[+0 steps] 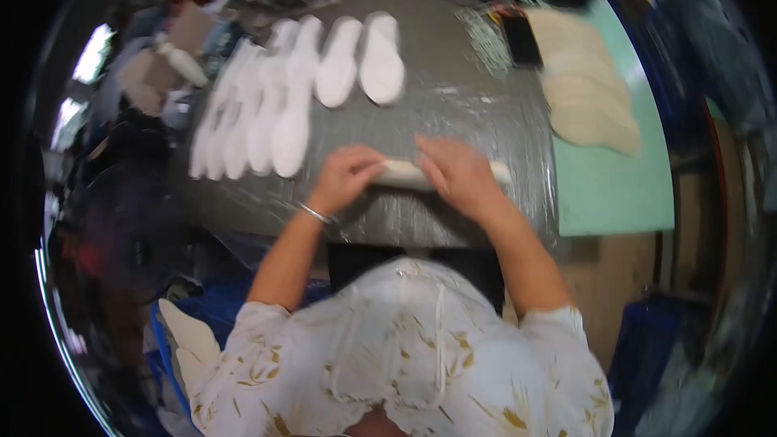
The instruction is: Manually assembling shoe insoles by aligning and smoothing fluffy lining onto the insole bases.
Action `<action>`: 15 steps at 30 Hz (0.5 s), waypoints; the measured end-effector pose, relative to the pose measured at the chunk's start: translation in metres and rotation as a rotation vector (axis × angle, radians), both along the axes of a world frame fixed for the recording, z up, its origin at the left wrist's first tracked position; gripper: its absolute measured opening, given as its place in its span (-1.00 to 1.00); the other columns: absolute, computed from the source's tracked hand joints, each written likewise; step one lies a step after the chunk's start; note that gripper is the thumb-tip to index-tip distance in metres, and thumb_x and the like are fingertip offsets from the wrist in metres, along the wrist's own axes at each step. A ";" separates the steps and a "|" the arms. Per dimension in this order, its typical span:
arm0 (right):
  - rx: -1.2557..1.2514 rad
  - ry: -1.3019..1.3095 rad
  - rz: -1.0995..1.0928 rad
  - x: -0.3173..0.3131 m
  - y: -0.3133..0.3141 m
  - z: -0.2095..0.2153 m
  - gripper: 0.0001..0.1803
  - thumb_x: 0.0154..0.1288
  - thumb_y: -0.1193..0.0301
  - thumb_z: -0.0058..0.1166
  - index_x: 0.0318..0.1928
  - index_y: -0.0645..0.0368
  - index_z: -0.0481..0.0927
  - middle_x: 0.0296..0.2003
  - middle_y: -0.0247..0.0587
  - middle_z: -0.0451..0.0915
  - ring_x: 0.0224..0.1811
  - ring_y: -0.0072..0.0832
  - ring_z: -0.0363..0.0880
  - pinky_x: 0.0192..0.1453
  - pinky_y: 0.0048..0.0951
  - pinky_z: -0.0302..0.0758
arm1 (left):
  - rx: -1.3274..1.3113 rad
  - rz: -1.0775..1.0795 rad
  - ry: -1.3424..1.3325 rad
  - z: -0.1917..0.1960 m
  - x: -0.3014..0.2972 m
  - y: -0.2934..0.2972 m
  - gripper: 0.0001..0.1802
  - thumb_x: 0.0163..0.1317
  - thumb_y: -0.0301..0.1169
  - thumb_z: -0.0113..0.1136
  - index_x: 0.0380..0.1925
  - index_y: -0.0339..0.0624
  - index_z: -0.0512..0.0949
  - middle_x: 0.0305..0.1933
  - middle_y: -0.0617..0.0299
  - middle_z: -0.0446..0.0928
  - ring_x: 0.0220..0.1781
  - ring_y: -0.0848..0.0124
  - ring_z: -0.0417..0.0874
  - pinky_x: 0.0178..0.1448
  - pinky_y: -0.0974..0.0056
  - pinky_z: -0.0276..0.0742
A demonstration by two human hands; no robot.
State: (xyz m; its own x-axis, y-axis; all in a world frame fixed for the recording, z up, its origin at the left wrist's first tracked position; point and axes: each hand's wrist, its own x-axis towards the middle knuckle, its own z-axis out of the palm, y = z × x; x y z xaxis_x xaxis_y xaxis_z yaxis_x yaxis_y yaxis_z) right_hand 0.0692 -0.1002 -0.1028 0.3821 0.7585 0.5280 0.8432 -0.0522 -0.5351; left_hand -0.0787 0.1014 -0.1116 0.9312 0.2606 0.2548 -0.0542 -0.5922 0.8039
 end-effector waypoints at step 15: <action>0.005 -0.027 -0.098 0.006 -0.055 -0.028 -0.78 0.11 0.32 0.33 -0.24 0.11 0.71 -0.27 -0.30 0.65 -0.20 -0.31 0.56 0.08 -0.26 0.41 | 0.244 -0.055 -0.042 -0.002 -0.001 -0.012 -0.87 0.19 -0.46 0.28 -0.25 -0.16 0.67 -0.23 0.20 0.66 -0.13 0.26 0.63 0.10 0.20 0.36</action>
State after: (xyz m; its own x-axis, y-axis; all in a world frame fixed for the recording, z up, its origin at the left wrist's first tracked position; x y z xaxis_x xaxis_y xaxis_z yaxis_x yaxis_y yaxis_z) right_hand 0.0750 -0.1553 -0.1303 0.4404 0.7153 0.5426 0.8480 -0.1329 -0.5131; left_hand -0.0796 0.0889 -0.1138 0.9296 0.1360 0.3424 -0.1219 -0.7635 0.6342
